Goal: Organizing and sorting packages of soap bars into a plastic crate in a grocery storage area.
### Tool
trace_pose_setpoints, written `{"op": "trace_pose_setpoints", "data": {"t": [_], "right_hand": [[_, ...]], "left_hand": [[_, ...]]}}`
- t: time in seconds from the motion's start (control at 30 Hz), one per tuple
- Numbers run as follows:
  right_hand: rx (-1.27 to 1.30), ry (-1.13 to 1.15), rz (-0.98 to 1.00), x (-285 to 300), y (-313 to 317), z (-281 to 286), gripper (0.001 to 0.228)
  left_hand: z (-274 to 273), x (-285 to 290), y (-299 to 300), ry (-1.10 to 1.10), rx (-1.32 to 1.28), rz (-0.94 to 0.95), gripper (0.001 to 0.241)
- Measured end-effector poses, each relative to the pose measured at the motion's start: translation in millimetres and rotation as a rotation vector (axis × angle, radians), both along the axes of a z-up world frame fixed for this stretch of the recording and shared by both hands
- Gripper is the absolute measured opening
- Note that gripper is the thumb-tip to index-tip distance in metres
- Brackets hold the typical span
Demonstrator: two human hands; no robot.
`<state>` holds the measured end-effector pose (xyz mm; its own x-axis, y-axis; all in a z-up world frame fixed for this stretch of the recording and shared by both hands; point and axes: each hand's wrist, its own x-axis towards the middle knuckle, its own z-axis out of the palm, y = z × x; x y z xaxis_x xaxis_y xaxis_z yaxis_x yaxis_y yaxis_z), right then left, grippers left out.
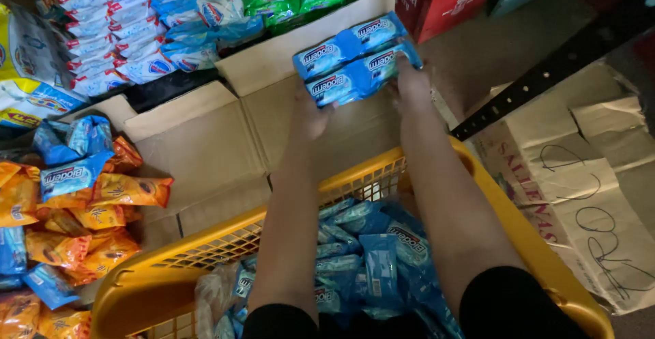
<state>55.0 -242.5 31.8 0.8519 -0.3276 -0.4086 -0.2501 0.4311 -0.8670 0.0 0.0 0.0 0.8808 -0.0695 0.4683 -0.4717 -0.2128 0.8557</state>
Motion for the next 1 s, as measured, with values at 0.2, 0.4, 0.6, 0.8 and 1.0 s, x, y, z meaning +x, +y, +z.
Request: {"op": "trace_pose_setpoints", "data": {"t": [0.2, 0.4, 0.6, 0.8, 1.0], "right_hand": [[0.044, -0.094, -0.045, -5.9, -0.1, 7.7, 0.078], [0.003, 0.126, 0.065, 1.2, -7.3, -4.9, 0.053], [-0.786, -0.081, -0.321, -19.8, 6.5, 13.5, 0.072], [-1.332, -0.506, -0.163, -11.2, -2.6, 16.5, 0.051], [-1.327, -0.716, -0.021, 9.0, -31.8, 21.1, 0.04]], "left_hand": [[12.9, -8.1, -6.8, 0.173, 0.173, 0.289, 0.09], [30.9, -17.0, -25.1, 0.3, 0.549, 0.498, 0.096], [32.7, -21.2, -21.8, 0.218, 0.703, 0.552, 0.073], [46.0, -26.3, -24.5, 0.166, 0.722, 0.575, 0.078], [79.1, -40.5, -32.8, 0.161, 0.914, 0.547, 0.067]]}}
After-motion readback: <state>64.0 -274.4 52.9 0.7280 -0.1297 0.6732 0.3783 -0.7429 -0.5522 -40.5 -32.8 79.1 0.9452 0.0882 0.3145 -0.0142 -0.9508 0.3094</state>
